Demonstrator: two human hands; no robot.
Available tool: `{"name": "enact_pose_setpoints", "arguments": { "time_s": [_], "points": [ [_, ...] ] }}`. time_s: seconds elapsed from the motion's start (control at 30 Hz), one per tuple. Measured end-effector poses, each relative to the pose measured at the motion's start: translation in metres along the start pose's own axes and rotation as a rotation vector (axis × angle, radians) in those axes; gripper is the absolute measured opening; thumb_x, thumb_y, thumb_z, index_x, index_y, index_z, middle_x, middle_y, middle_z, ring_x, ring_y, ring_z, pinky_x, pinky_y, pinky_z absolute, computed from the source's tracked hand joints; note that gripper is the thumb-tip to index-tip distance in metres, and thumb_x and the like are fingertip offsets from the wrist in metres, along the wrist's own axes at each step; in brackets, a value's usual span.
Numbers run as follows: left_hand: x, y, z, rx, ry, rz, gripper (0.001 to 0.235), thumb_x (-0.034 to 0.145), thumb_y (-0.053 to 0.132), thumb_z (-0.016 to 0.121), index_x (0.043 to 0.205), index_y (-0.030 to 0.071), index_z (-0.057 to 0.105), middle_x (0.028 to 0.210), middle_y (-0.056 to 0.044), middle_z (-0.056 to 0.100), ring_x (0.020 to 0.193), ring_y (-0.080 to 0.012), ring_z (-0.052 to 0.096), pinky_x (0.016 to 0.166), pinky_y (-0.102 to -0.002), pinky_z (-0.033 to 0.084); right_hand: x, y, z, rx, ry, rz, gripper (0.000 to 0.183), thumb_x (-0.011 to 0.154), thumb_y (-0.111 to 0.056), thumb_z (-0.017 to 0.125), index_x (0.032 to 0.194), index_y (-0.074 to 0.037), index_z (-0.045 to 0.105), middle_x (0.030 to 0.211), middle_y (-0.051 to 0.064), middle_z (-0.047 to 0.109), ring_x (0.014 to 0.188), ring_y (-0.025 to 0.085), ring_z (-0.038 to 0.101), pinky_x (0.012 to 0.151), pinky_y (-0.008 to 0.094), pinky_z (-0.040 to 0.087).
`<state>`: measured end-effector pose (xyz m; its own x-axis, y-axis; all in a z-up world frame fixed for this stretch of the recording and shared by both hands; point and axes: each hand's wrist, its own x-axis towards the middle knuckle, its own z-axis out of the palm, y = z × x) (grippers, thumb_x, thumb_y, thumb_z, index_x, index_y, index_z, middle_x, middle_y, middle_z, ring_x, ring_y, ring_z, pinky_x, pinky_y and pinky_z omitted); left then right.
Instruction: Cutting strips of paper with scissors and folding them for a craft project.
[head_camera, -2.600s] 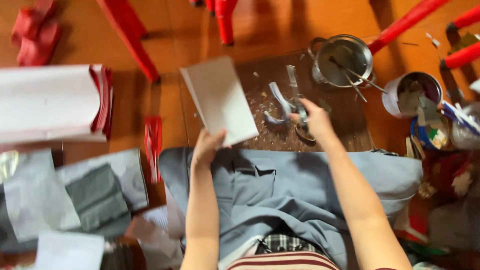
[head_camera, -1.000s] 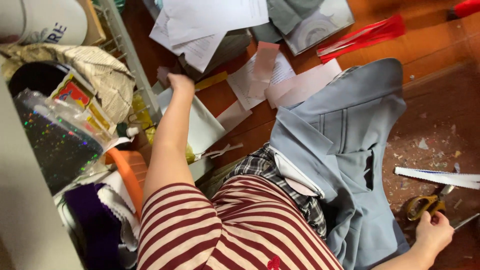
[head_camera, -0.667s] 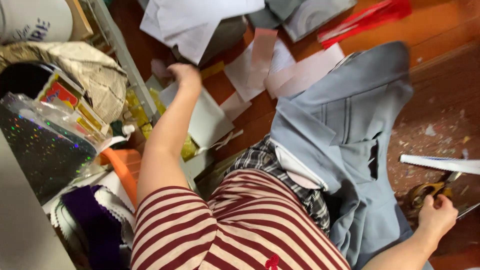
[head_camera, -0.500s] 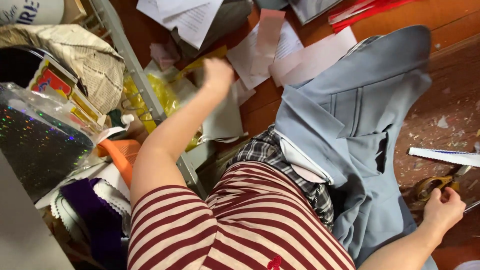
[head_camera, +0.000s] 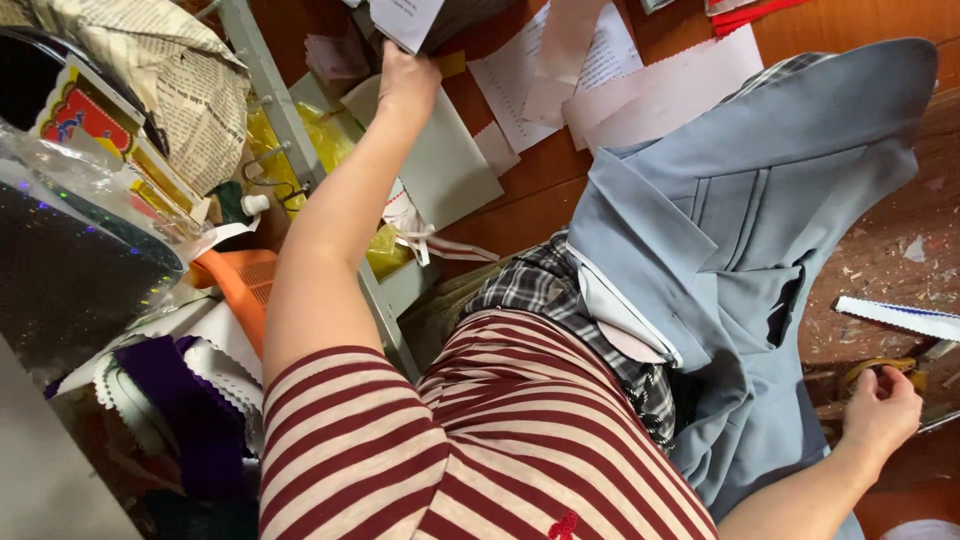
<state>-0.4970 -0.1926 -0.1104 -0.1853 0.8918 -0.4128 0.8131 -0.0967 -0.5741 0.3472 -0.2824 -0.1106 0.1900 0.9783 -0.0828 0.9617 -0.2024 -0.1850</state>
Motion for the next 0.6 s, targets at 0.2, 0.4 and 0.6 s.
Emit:
{"name": "enact_pose_setpoints", "arguments": {
  "time_s": [0.2,0.4,0.6],
  "points": [
    [0.011,0.021,-0.017,0.036,-0.146,0.018,0.043,0.087,0.015,0.058,0.129,0.019,0.065,0.141,-0.009,0.053,0.135,-0.0378,0.03,0.099,-0.064,0.014,0.003,0.038,0.024,0.034,0.06,-0.098,0.021,0.103,-0.011,0.075,0.121,0.0,0.076,0.096,0.02,0.068,0.078,0.035,0.063,0.075,0.044,0.05],
    [-0.006,0.033,-0.074,0.027,-0.137,-0.019,0.034,0.094,0.019,0.046,0.12,0.022,0.069,0.118,-0.001,0.067,0.107,-0.0239,0.057,0.081,-0.046,0.036,0.015,-0.017,-0.009,0.022,0.072,-0.08,0.024,0.101,-0.011,0.064,0.118,0.002,0.074,0.101,0.022,0.068,0.091,0.041,0.063,0.082,0.047,0.048],
    [0.003,0.114,-0.106,-0.191,0.431,0.222,0.036,0.086,0.018,0.052,0.117,0.009,0.065,0.109,-0.015,0.064,0.093,-0.0355,0.059,0.085,-0.052,0.042,0.05,-0.129,-0.048,0.123,-0.148,0.45,0.057,0.107,-0.043,0.047,0.157,-0.026,0.026,0.11,0.043,0.05,0.098,0.063,0.053,0.09,0.061,0.039]
  ]
}}
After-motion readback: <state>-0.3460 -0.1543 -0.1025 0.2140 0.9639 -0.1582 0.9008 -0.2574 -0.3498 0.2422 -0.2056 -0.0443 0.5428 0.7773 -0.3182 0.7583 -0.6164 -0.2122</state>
